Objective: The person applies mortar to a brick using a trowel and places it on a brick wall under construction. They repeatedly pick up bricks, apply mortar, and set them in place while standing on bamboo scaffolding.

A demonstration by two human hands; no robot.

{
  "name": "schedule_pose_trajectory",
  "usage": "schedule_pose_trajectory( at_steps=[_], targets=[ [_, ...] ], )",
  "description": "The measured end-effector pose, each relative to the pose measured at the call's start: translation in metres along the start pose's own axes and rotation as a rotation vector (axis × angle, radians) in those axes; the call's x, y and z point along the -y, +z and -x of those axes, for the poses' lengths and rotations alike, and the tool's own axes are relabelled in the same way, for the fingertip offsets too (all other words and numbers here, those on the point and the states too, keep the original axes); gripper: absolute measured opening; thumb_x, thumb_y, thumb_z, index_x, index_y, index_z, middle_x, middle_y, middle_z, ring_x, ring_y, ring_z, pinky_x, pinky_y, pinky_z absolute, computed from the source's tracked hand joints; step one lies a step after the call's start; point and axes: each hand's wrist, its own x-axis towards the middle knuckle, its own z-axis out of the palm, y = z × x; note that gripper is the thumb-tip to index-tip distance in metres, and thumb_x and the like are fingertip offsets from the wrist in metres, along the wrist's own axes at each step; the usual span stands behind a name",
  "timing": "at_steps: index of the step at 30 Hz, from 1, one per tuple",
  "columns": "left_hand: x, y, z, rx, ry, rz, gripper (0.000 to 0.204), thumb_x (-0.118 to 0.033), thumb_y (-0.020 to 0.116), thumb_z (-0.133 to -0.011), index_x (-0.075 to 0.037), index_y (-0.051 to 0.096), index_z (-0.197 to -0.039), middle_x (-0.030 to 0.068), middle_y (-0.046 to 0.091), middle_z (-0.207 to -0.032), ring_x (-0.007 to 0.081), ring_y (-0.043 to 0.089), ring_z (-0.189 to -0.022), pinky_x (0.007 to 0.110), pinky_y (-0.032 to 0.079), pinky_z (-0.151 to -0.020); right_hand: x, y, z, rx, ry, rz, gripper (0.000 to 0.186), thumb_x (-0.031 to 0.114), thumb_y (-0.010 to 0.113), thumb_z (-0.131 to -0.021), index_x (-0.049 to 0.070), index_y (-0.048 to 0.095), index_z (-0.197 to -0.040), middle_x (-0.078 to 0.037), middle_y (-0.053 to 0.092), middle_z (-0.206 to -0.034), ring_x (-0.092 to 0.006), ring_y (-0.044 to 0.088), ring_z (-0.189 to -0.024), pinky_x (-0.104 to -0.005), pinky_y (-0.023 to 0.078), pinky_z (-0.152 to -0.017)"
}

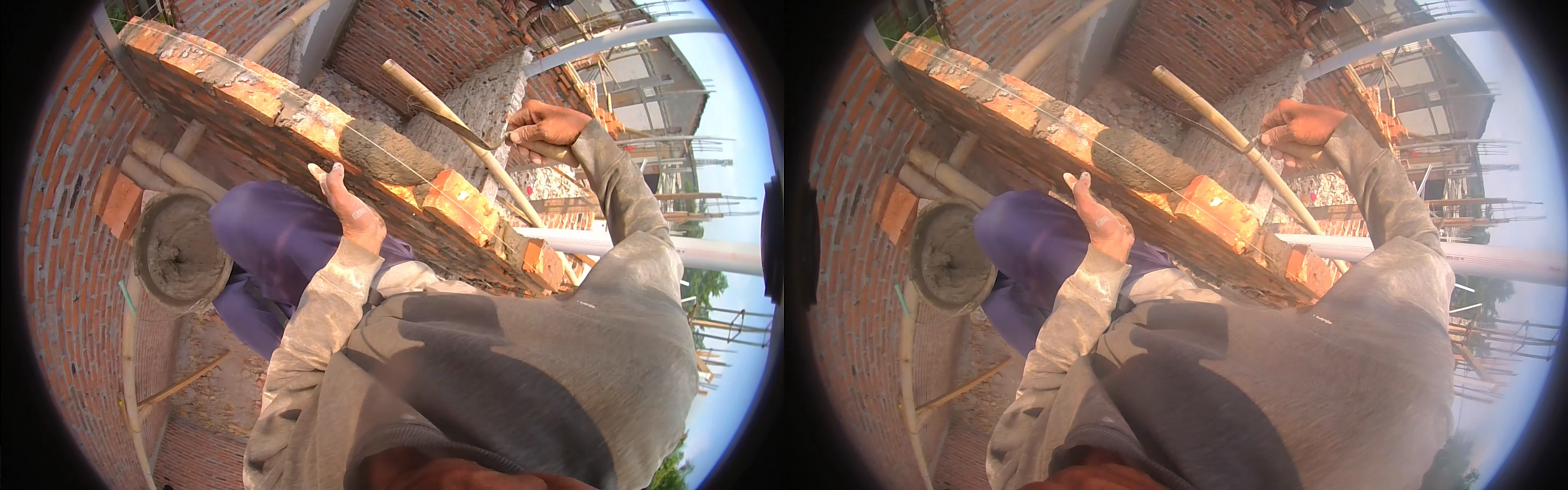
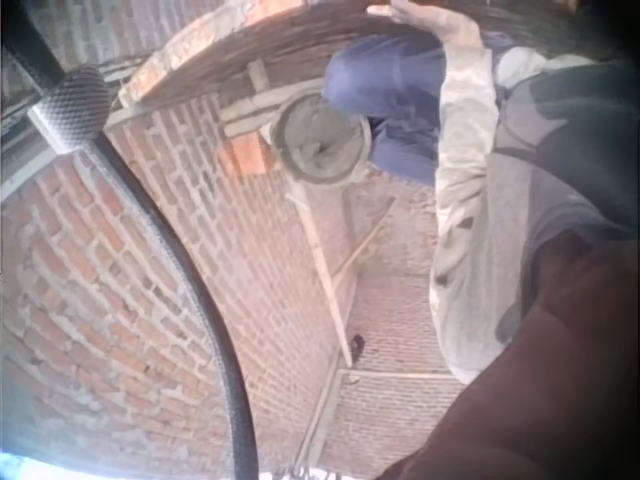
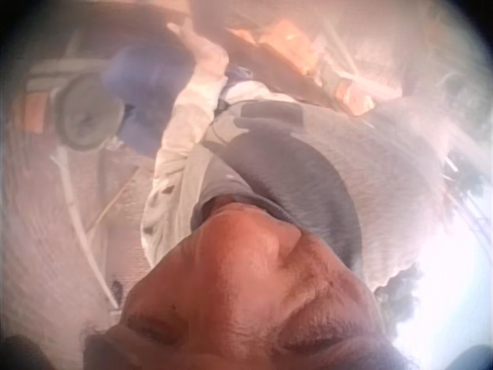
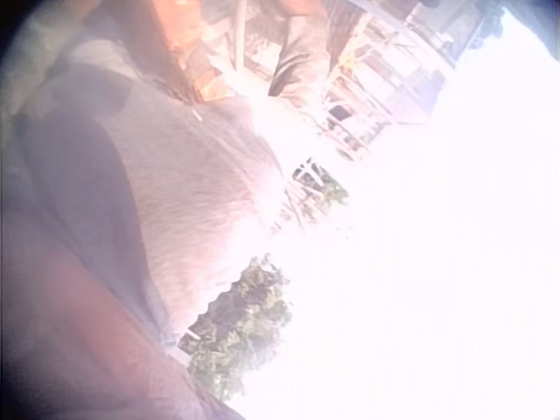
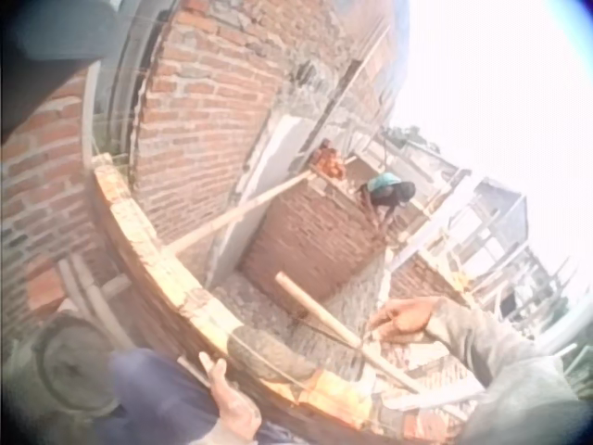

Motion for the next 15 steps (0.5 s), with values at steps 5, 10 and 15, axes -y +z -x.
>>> schedule_pose_trajectory(
  at_steps=[5,10,15],
  targets=[
    [0.025,0.004,-0.003,0.059,0.093,-0.052,0.092,-0.038,0.051,-0.107,-0.01,-0.002,-0.176,0.0113,0.003,-0.183,0.0239,0.012,-0.165,0.041,0.009,-0.134,0.037,-0.009,-0.054,0.377,0.174,0.054,0.032,0.022,0.064,-0.11,-0.007,0.07,-0.097,-0.01,0.069,-0.073,-0.0166,0.066,-0.051,-0.0323,0.055,-0.045],
    [0.03,0.018,-0.01,0.128,0.156,0.07,0.089,-0.028,0.05,-0.108,-0.015,-0.007,-0.176,0.0091,0.011,-0.18,0.0239,0.02,-0.162,0.043,0.02,-0.133,0.078,0.047,-0.087,0.309,0.163,-0.073,0.034,0.022,0.061,-0.109,-0.004,0.07,-0.088,-0.007,0.067,-0.071,-0.0138,0.063,-0.049,-0.0312,0.053,-0.04],
    [0.029,0.023,-0.012,0.128,0.114,0.19,0.083,-0.022,0.049,-0.108,-0.014,0.001,-0.176,0.0095,0.02,-0.176,0.0244,0.032,-0.156,0.044,0.028,-0.13,0.139,0.088,-0.1,0.163,-0.007,-0.133,0.038,0.023,0.058,-0.108,-0.003,0.067,-0.082,-0.007,0.064,-0.066,-0.0133,0.061,-0.048,-0.0303,0.053,-0.04]
  ],
)
